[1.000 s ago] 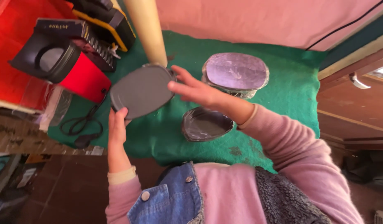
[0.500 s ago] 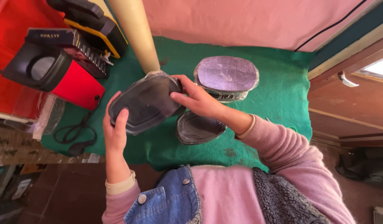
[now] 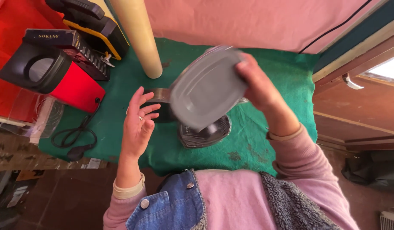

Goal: Wrapping several food containers together with plastic film.

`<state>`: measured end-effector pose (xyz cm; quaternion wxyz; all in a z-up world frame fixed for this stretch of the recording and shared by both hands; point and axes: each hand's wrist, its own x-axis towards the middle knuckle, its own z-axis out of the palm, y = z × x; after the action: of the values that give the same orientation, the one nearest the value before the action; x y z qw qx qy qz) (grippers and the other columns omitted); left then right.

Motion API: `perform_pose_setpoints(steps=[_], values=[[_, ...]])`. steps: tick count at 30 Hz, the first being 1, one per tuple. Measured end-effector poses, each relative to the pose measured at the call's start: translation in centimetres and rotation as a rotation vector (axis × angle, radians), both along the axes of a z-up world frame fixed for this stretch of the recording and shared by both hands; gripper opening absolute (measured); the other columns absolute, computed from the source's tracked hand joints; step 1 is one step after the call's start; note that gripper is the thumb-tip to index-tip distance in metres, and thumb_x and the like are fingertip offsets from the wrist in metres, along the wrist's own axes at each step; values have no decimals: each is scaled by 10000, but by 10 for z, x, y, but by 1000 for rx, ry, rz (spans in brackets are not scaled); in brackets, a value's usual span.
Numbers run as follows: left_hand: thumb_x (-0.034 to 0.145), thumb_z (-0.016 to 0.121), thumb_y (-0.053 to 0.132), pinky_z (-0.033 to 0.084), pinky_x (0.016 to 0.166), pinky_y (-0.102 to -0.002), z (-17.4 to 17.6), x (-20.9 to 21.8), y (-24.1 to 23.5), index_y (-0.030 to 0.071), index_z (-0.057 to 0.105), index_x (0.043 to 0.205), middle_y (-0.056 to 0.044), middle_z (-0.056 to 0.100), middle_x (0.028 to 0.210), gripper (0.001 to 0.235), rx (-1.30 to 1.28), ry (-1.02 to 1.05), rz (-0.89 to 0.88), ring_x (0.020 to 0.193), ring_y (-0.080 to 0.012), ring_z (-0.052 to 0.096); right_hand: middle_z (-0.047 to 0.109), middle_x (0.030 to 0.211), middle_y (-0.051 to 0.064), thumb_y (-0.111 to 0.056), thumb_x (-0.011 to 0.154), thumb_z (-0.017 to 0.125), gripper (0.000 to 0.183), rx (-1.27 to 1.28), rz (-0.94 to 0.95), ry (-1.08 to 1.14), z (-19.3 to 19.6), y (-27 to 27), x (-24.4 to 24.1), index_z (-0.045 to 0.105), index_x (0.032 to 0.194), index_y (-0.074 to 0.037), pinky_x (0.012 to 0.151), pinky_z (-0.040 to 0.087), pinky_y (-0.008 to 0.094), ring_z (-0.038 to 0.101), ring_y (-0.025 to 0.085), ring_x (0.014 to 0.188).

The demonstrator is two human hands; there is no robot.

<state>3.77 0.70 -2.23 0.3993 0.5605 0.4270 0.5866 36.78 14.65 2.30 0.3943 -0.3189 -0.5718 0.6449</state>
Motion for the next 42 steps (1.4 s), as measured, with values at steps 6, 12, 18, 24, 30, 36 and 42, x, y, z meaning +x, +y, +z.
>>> perform_pose_setpoints(steps=[6,12,18,24,30,36,42], values=[[962,557,705,580,901,-344,-13,-9,3,-10,333,1586,-229,524,1491,975,-7,87,107,1166,-265,677,555,1444,107,-422,1024,430,611,-2,-273,-2,34,-10,36,330,1547,-122,852,645,408,665,234,1215],[1027,510,635,577,885,-336,-25,-25,-2,-14,381,1556,-225,524,1489,847,-19,120,178,1154,-261,682,602,1357,140,-354,1020,400,591,52,-404,-188,13,-4,47,281,1541,-103,580,622,357,729,220,960],[1051,514,569,584,874,-322,-37,-36,-14,1,470,1513,-199,538,1478,734,-55,153,240,1154,-251,692,623,1263,137,-355,1040,394,531,101,-431,-271,5,-3,39,349,1489,-75,549,616,353,710,206,847],[874,809,290,533,994,-408,-23,-29,-17,18,418,1517,-223,470,1513,800,4,400,358,1268,-343,586,621,1268,137,-371,1066,397,525,139,-414,-273,-4,0,43,345,1493,-71,536,612,343,716,203,863],[714,918,235,385,1163,-534,-40,-46,11,37,347,1565,-273,376,1594,1044,87,878,391,1447,-466,395,616,1287,156,-390,1076,421,546,164,-404,-197,1,-5,47,330,1504,-63,551,612,346,724,235,876],[749,935,298,447,1123,-468,-78,-68,42,69,526,1455,-233,562,1486,848,26,743,264,1369,-391,534,600,1341,151,-445,1080,431,613,210,-433,-168,4,-8,54,308,1549,-70,597,628,338,728,219,949],[691,901,313,562,891,-382,-66,-58,45,148,536,1479,-156,659,1265,883,-296,553,155,1015,-291,695,608,1369,148,-467,1079,444,642,185,-465,-163,4,-11,61,294,1557,-66,595,623,325,729,206,997]])
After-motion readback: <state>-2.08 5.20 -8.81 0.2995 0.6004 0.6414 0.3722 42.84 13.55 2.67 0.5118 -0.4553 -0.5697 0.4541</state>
